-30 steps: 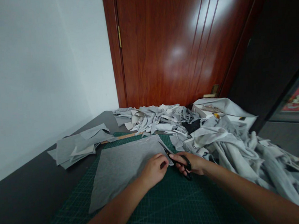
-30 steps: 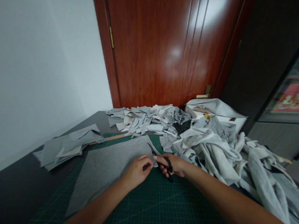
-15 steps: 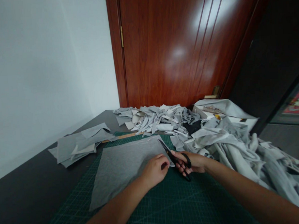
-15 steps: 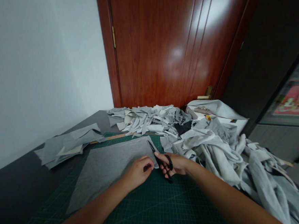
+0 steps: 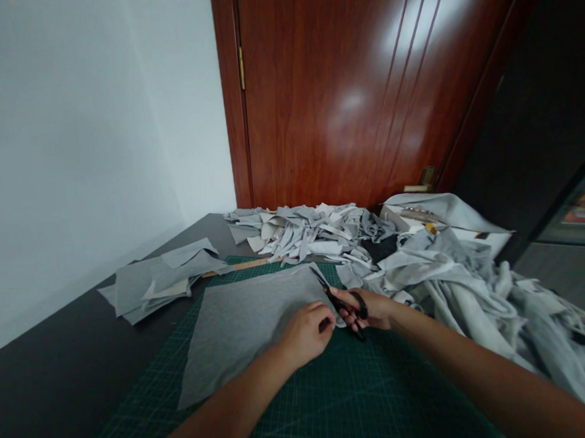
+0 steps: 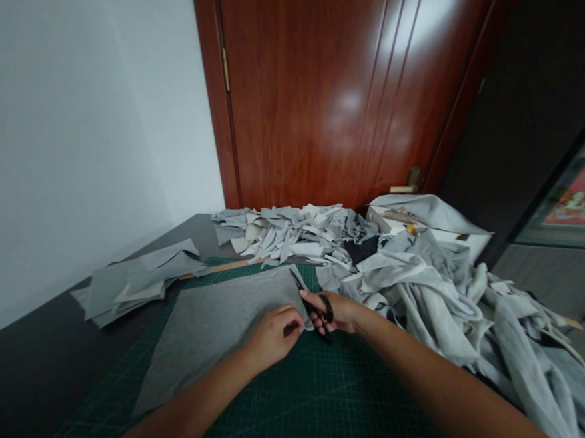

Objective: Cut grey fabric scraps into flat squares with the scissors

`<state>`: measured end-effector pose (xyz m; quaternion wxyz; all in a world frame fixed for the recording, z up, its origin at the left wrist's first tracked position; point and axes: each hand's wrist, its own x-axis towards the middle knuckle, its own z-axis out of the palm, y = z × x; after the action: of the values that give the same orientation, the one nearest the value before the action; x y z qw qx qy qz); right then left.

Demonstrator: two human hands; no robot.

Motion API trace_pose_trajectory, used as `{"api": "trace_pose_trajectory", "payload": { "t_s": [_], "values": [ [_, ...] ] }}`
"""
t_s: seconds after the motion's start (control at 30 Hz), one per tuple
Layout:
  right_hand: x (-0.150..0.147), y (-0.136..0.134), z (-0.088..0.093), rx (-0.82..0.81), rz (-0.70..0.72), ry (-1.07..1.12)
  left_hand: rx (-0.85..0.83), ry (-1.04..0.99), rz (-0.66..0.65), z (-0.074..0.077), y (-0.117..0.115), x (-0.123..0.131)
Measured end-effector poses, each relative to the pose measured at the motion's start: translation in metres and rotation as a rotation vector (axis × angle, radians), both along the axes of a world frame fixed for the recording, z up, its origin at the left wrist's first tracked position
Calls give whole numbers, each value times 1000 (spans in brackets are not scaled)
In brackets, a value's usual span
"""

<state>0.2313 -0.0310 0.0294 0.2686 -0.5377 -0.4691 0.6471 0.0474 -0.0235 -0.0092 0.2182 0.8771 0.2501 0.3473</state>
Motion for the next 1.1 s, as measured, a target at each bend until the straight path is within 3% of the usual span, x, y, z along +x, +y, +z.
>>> {"api": "trace_pose_trajectory", "payload": {
  "t_s": [0.3,0.57,1.1],
  "values": [
    [1,-3,-3,69,-32,-42,4,-2,0,-2,0,0],
    [3,-7,4,-28,-18,7,-7,11,-15,-2,0,0],
    [-2,23,0,-63,-24,9,-31,7,-35,-3,-1,-1]
  ]
}}
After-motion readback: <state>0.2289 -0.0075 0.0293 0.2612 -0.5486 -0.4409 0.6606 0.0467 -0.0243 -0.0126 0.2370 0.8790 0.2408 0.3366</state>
